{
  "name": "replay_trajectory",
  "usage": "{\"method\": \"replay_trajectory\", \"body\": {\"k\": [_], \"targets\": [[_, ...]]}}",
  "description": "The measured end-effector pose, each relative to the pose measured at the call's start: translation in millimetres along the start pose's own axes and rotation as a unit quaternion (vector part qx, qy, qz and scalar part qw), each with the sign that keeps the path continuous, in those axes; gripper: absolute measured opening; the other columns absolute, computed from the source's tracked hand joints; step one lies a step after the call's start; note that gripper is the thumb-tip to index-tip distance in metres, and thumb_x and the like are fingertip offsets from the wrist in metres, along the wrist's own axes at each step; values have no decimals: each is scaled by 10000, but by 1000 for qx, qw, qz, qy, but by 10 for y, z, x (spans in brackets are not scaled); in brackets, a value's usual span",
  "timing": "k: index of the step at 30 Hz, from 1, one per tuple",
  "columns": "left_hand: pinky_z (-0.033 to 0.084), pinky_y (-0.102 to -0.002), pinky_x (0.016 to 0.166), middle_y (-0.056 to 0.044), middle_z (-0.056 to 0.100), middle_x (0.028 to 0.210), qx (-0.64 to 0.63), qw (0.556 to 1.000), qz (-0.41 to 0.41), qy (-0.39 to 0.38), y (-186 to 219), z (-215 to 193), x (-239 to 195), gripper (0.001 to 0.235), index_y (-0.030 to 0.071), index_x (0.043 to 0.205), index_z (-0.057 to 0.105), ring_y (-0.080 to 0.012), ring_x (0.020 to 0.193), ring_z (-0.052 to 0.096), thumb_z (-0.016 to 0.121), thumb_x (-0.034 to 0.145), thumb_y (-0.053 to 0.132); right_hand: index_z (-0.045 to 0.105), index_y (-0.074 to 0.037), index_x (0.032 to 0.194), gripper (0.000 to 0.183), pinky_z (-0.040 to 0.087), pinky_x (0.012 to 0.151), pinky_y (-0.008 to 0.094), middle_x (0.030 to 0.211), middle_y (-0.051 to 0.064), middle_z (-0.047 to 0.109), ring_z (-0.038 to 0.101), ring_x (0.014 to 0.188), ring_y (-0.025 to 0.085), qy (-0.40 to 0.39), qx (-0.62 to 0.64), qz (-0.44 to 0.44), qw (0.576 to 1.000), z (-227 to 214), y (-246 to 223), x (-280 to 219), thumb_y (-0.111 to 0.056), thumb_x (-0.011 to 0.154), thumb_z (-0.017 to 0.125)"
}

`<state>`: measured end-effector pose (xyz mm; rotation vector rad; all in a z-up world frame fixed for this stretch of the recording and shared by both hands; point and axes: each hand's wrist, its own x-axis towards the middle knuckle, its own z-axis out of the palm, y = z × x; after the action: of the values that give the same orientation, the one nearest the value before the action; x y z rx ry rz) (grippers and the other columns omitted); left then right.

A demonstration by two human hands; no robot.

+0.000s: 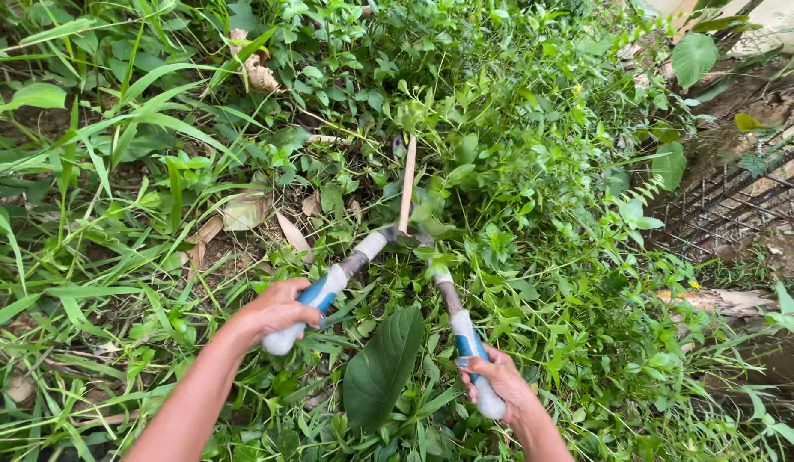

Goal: The person uses garden shears to cut and trim dense weeds and grass along a garden edge. The hands repeatedly snip vegetation near the ground, moving along the boundary and clearing patches of overgrown plants.

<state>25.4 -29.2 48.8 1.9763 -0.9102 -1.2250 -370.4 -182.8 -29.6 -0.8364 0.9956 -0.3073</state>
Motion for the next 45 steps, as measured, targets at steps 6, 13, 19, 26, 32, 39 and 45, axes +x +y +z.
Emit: {"method": "replay_trajectory", "body": {"k": [6, 13, 19, 26, 32, 39, 45], "targets": [[555, -347, 497, -119, 729, 759, 15, 998, 20, 66, 125, -51, 399, 434, 18, 1014, 657, -202, 532, 690, 820, 639, 164, 540, -13, 1110, 325, 507, 392, 287, 688, 95, 633, 571, 433, 147, -25, 49, -31, 998, 637, -126, 588, -37, 826, 695], [535, -356, 491, -164, 736, 836, -54, 997, 5, 48, 133, -258, 532, 457, 9, 1066, 679, -194, 531, 662, 814, 645, 124, 535, 14, 1113, 319, 514, 398, 299, 690, 104, 639, 580, 453, 157, -29, 44, -34, 998, 694, -338, 715, -56, 847, 696], [559, -404, 763, -194, 750, 977, 53, 983, -8, 176, 99, 651, 806, 471, 1, 1006, 676, -295, 820, 709, 862, 657, 257, 581, -1, 1071, 302, 492, 393, 315, 681, 98, 623, 565, 452, 170, 9, 97, -42, 994, 1141, -137, 1061, -75, 820, 730], [559, -421, 762, -176, 693, 889, 62, 983, 60, 159, -144, 905, 778, 543, 6, 950, 619, -299, 795, 682, 869, 586, 321, 598, -17, 1038, 273, 500, 426, 293, 697, 79, 634, 586, 478, 156, 4, 31, -60, 998, 761, -221, 703, -66, 808, 737], [553, -365, 672, -119, 707, 783, 147, 982, 116, 31, 74, 352, -129, 441, 45, 899, 681, -229, 696, 678, 799, 577, 322, 539, -30, 1055, 290, 464, 373, 270, 649, 71, 600, 547, 433, 136, -19, -98, 10, 995, -230, -538, -449, -44, 811, 695], [525, -372, 510, -78, 627, 703, 111, 990, -54, -65, 447, -55, -1257, 500, 71, 1028, 607, -201, 525, 632, 812, 650, 328, 557, 8, 1032, 263, 494, 394, 271, 673, 86, 644, 572, 438, 132, -72, -156, 64, 983, -670, -626, -1242, -36, 817, 702], [521, -357, 516, -80, 588, 755, 232, 959, -147, -70, 675, -234, -1588, 464, 91, 1136, 585, -183, 579, 605, 796, 756, 253, 528, 3, 1034, 252, 497, 394, 265, 672, 80, 633, 581, 444, 126, -106, -125, 71, 984, -558, -487, -1278, -45, 846, 688]]}}
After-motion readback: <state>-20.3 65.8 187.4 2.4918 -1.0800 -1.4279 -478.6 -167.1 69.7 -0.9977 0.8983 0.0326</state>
